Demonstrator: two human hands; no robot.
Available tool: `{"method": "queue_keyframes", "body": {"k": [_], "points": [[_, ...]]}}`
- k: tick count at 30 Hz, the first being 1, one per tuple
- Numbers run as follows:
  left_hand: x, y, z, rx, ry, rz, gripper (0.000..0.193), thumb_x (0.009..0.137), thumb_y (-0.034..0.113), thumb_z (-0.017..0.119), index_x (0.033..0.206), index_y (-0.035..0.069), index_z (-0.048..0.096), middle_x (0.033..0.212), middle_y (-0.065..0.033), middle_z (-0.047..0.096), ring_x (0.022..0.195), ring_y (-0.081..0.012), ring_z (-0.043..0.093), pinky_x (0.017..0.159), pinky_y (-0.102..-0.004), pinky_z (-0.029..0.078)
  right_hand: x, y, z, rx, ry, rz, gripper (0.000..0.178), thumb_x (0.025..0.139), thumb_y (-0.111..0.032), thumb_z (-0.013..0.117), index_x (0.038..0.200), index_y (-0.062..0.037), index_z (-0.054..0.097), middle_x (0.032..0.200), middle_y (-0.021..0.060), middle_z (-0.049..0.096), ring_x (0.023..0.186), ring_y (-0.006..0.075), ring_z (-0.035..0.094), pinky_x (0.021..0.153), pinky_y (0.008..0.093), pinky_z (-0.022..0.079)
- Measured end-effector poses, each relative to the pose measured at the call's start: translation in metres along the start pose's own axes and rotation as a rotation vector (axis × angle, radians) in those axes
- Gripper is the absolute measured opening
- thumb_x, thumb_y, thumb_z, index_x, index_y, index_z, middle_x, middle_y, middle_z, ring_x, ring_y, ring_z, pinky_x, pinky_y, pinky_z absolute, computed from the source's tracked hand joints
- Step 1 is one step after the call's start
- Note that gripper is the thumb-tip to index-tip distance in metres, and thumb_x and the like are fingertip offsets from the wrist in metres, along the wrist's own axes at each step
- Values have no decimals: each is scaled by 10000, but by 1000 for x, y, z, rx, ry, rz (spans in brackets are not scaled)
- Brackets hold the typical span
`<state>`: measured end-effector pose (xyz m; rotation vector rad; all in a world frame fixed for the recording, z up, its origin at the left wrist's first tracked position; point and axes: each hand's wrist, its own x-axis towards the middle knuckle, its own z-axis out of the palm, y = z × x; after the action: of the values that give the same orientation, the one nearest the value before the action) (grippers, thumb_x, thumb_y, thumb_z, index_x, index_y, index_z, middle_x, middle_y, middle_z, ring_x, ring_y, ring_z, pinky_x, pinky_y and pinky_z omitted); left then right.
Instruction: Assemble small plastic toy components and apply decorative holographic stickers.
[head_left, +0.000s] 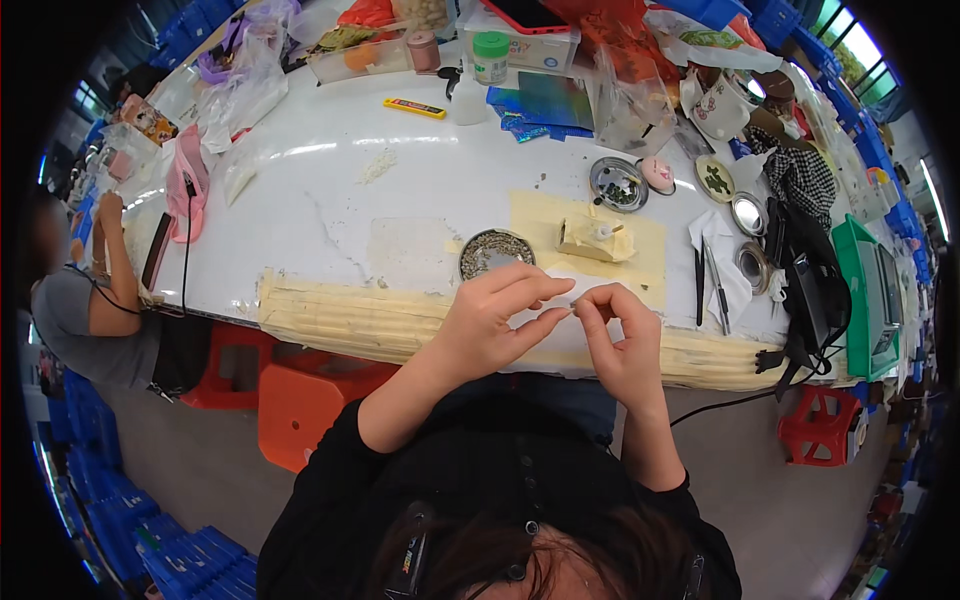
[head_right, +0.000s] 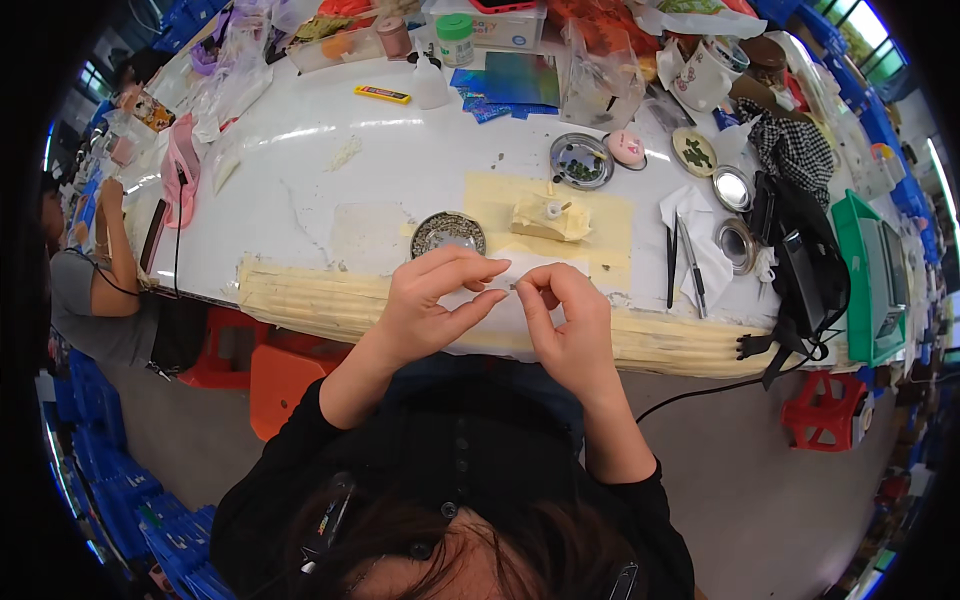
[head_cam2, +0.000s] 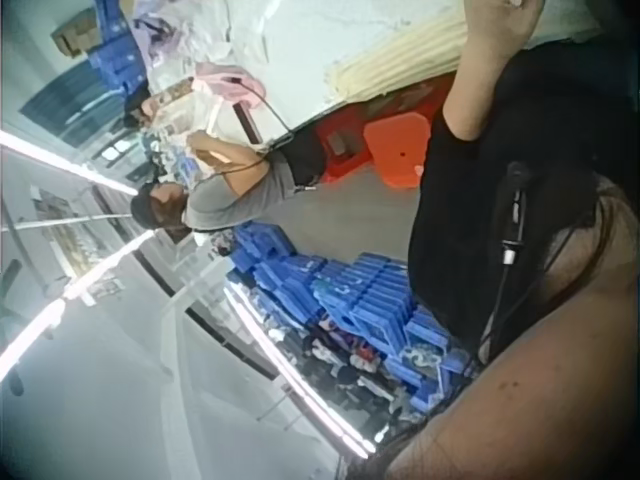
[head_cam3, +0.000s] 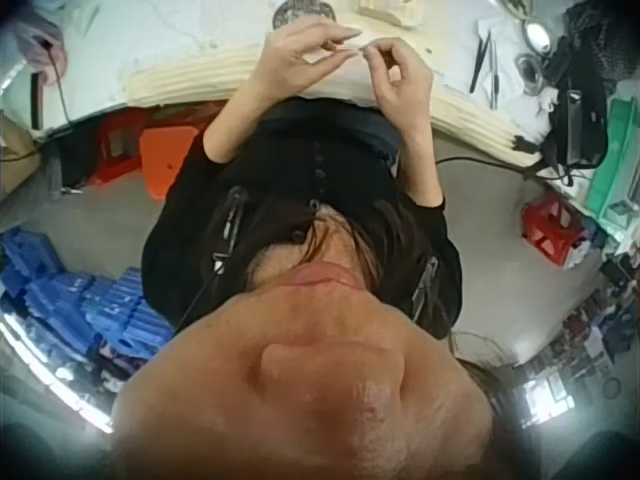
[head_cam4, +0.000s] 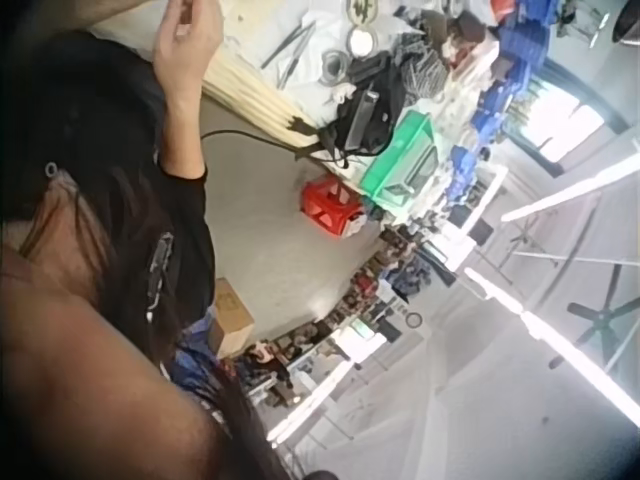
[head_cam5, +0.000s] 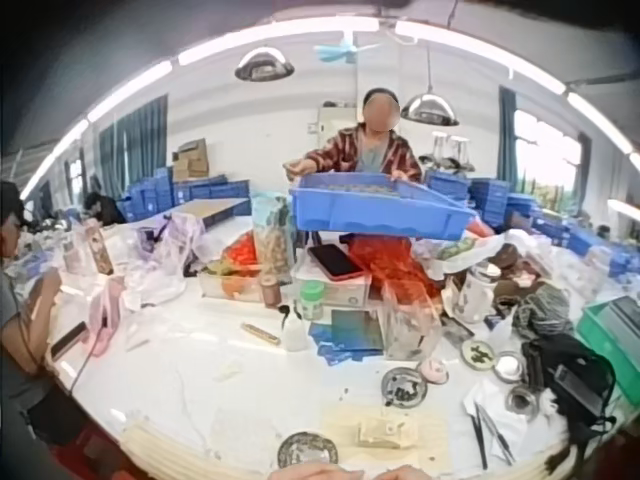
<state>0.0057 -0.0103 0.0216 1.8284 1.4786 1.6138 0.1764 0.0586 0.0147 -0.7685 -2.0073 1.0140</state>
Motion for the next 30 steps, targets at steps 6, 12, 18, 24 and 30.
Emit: {"method": "queue_keyframes", "body": {"k": [6,12,18,24,30], "points": [[-2,-6,-27,11,29,-10,170,768,-61,723,927,-7,699,865,-97,660,719,-145,647,637,-246,528,6,4,-4,-364,61,-145,70,791,-22,684,839,-19,634,760,79,592,703,260,536,623,352,443],[-3,1,-56,-63,134,-137,79,794,-67,698,814,-11,646,889,-89,666,770,-135,628,689,-262,518,11,1,-10,-350,64,-151,68,779,-13,695,771,-24,629,746,74,599,693,243,540,607,333,433],[20,-6,-120,-305,295,-323,198,1032,199,451,1102,27,520,1148,-128,613,1050,-197,605,888,-323,506,41,-8,-81,-278,129,-53,93,841,-32,682,811,26,616,714,48,586,624,107,510,605,236,421],[101,-14,-180,-491,355,-387,580,997,436,473,1345,-24,417,1283,-225,494,1204,-305,510,1037,-420,436,170,-5,-157,-209,244,-156,238,965,-204,597,1052,11,654,917,-4,631,848,55,542,775,204,427],[214,-98,-209,-661,246,-559,613,898,613,533,1244,108,516,1195,-107,565,1054,-274,563,962,-394,425,332,61,-208,-87,464,93,558,928,-478,599,1213,2,622,1156,70,641,1032,145,583,948,283,451]]}}
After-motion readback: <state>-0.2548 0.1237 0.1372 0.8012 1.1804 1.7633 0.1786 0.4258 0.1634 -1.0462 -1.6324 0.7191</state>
